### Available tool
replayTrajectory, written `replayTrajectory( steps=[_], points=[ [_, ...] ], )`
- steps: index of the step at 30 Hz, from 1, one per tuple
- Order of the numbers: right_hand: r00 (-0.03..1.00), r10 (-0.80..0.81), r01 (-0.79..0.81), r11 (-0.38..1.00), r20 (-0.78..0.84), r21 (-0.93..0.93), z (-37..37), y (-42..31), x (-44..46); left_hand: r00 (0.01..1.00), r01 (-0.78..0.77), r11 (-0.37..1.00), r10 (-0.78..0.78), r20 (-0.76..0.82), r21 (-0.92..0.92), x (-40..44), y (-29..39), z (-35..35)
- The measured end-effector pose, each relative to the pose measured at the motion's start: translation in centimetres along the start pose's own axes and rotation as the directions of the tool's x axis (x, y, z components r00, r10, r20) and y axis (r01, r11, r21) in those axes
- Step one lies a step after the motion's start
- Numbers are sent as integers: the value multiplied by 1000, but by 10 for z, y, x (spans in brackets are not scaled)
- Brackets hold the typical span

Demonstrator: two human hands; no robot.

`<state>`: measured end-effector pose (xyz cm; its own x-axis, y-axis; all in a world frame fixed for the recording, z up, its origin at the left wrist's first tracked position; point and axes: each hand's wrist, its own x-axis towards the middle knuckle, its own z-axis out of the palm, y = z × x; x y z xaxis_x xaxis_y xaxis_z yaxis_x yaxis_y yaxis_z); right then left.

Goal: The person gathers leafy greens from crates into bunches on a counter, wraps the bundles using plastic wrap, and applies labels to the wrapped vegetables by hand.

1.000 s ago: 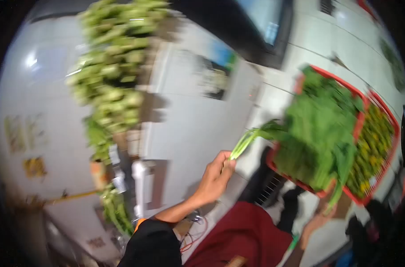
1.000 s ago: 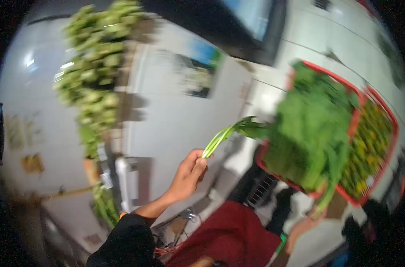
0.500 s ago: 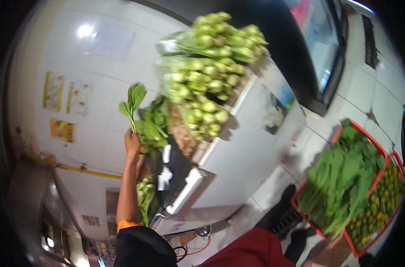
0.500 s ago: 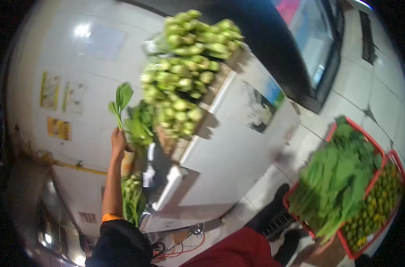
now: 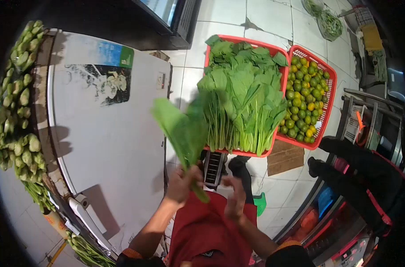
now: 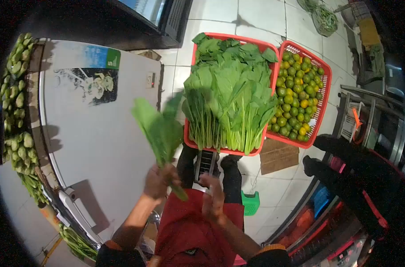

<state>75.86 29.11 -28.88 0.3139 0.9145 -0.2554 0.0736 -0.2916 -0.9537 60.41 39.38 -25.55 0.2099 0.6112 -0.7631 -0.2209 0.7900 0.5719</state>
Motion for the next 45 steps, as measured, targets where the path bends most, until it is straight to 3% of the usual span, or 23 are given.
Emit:
replayTrajectory(
  steps=[1,3,6,8,12,15,18,19,21,23,24,25,27,28,30,31,32,33,35,39,40,43,45],
  points=[
    [965,246,-245,969,-87,13,6,23,8,985,104,990,-115,-131,-93,5,0,-8],
    [940,337,-339,909,-51,-242,20,76,49,979,101,981,-128,-157,-168,14,2,-21],
    [960,267,-279,885,-83,-374,66,180,76,960,117,970,-165,-228,-212,27,1,-32],
    [910,319,-415,691,-265,-592,91,192,92,941,148,973,-193,-278,-175,34,-4,-35],
    [901,242,-431,606,-361,-669,97,208,92,946,182,964,-225,-234,-193,55,-25,-55],
    [913,247,-404,644,-324,-649,90,213,92,948,207,956,-249,-199,-210,72,-34,-58],
    [937,118,-246,890,-329,-383,75,200,83,968,175,947,-215,-127,-269,90,-50,-59],
    [936,115,-247,887,-332,-390,70,196,76,971,147,935,-199,-133,-323,95,-55,-57],
    [960,170,-188,980,-223,-60,64,155,65,977,141,949,-179,-113,-283,107,-63,-53],
    [968,131,-168,972,-215,-163,66,122,54,977,122,950,-167,-136,-289,126,-72,-39],
    [977,97,-145,955,-192,-259,66,111,48,982,141,896,-181,-57,-422,139,-82,-35],
    [990,-21,-26,944,-141,-328,66,105,43,981,157,891,-191,-39,-425,145,-92,-33],
    [995,-82,53,921,-60,-385,66,94,35,976,215,938,-215,29,-273,147,-87,-14],
    [994,-80,47,919,-69,-391,56,90,36,994,60,998,-59,-88,10,146,-83,-2],
    [987,-158,143,913,-8,-383,30,82,41,991,82,995,-87,-100,-56,145,-70,-3],
    [932,239,-177,956,-273,232,26,107,33,986,100,987,-116,-121,-124,143,-63,-5],
    [923,198,-289,923,-330,-253,3,133,45,974,126,966,-163,-156,-224,136,-48,2],
    [886,178,-343,873,-428,-346,-17,140,57,975,126,968,-161,-150,-216,128,-36,4],
    [846,30,-411,672,-532,-616,-44,199,67,991,54,919,-1,136,-390,109,-21,2],
    [781,330,-604,615,-530,-508,-56,211,82,968,37,923,62,242,-384,89,-15,10],
    [838,142,-489,623,-526,-611,-56,216,79,962,32,927,73,263,-374,89,-16,12],
    [872,97,-386,740,-480,-551,-61,211,70,952,33,937,77,298,-348,92,-21,15],
    [869,-38,-306,743,-493,-596,-64,191,71,989,113,941,-76,126,-319,96,-29,22]
  ],
)
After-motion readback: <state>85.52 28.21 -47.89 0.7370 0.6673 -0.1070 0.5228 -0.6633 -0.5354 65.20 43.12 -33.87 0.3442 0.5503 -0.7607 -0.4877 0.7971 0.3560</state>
